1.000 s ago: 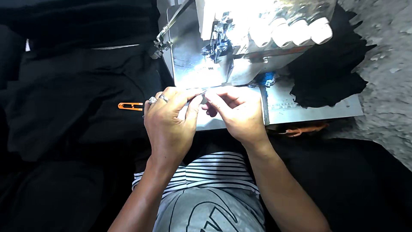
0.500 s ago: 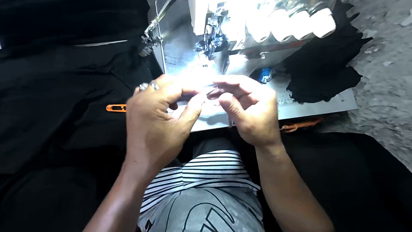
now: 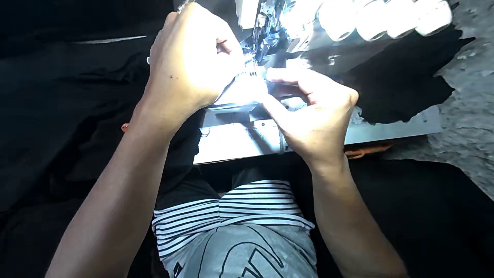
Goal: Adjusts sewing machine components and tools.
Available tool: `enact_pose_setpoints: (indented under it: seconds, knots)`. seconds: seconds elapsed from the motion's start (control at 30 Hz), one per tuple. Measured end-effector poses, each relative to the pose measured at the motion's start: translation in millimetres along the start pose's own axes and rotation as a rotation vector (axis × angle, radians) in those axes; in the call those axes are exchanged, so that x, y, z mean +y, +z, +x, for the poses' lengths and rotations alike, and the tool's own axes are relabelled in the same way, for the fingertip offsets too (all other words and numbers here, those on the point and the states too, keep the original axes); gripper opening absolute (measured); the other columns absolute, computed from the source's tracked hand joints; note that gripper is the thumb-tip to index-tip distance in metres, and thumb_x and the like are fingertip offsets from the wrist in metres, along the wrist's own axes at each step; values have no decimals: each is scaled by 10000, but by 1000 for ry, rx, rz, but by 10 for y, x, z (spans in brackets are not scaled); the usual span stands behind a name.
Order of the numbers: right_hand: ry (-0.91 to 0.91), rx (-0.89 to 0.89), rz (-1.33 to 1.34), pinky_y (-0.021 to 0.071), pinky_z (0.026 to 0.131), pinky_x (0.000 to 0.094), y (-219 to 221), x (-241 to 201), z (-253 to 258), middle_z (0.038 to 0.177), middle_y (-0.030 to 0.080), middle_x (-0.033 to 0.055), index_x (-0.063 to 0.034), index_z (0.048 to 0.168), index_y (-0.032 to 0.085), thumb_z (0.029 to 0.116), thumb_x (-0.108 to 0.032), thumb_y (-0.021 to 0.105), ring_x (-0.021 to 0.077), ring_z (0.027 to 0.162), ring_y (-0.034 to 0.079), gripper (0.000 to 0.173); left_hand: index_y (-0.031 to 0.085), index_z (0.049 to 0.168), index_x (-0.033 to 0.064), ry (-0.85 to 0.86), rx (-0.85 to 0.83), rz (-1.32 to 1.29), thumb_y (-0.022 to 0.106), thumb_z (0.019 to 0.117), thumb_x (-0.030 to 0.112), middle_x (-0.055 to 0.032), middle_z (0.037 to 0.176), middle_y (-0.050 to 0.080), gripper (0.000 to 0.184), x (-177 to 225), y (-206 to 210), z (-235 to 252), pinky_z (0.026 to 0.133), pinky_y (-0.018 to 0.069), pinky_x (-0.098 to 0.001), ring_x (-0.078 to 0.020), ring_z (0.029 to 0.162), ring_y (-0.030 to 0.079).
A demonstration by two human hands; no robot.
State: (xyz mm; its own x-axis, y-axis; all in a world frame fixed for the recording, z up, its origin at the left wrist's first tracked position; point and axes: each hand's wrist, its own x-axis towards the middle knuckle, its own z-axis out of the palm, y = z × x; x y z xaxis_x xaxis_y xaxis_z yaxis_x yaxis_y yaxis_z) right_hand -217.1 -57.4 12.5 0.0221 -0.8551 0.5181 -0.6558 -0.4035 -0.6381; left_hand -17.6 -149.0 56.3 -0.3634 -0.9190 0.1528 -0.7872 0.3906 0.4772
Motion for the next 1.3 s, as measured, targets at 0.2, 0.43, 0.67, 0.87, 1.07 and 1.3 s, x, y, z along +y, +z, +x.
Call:
enact_pose_setpoints:
  seconds: [0.2, 0.43, 0.67, 0.87, 1.07, 1.3]
  knots:
    - [5, 0, -12, 608, 886, 237, 44, 16, -3, 1078, 759, 36, -35, 1124, 753, 871, -152, 832, 79, 1006, 728, 290, 747, 902, 271, 11, -2, -28, 605, 931, 408, 100, 881, 689, 200, -27, 40, -5, 731, 479, -383, -60, 852, 634]
    - [46, -11, -9, 613, 877, 230, 57, 31, -13, 1065, 759, 21, -50, 1130, 752, 879, -180, 831, 69, 1002, 727, 294, 748, 897, 273, 21, -3, -33, 607, 936, 430, 97, 884, 689, 215, -42, 48, 17, 736, 481, -375, -59, 853, 635]
    - [63, -19, -4, 613, 880, 229, 45, 17, -5, 1070, 757, 17, -55, 1135, 753, 880, -186, 830, 66, 1006, 726, 296, 748, 898, 277, 22, -3, -21, 593, 937, 451, 95, 898, 690, 236, -43, 53, 22, 746, 470, -392, -69, 875, 630]
    - [63, -32, 12, 617, 877, 229, 35, 16, 0, 1073, 754, 15, -54, 1138, 746, 883, -182, 827, 65, 1006, 725, 296, 748, 896, 282, 9, 5, -9, 593, 937, 471, 93, 895, 688, 248, -25, 54, 13, 738, 470, -387, -72, 871, 633]
    - [76, -36, 18, 616, 864, 219, 35, 10, -1, 1070, 752, 12, -58, 1139, 742, 886, -185, 825, 56, 994, 723, 295, 749, 903, 283, -7, 5, 5, 587, 937, 466, 86, 914, 693, 246, -15, 62, 15, 760, 468, -414, -95, 907, 637]
    - [76, -35, 22, 618, 861, 218, 40, 14, -7, 1062, 752, 12, -59, 1138, 738, 886, -187, 826, 57, 994, 725, 296, 750, 896, 281, 1, 15, -4, 585, 937, 458, 86, 899, 695, 246, -15, 69, 9, 752, 464, -421, -98, 890, 637]
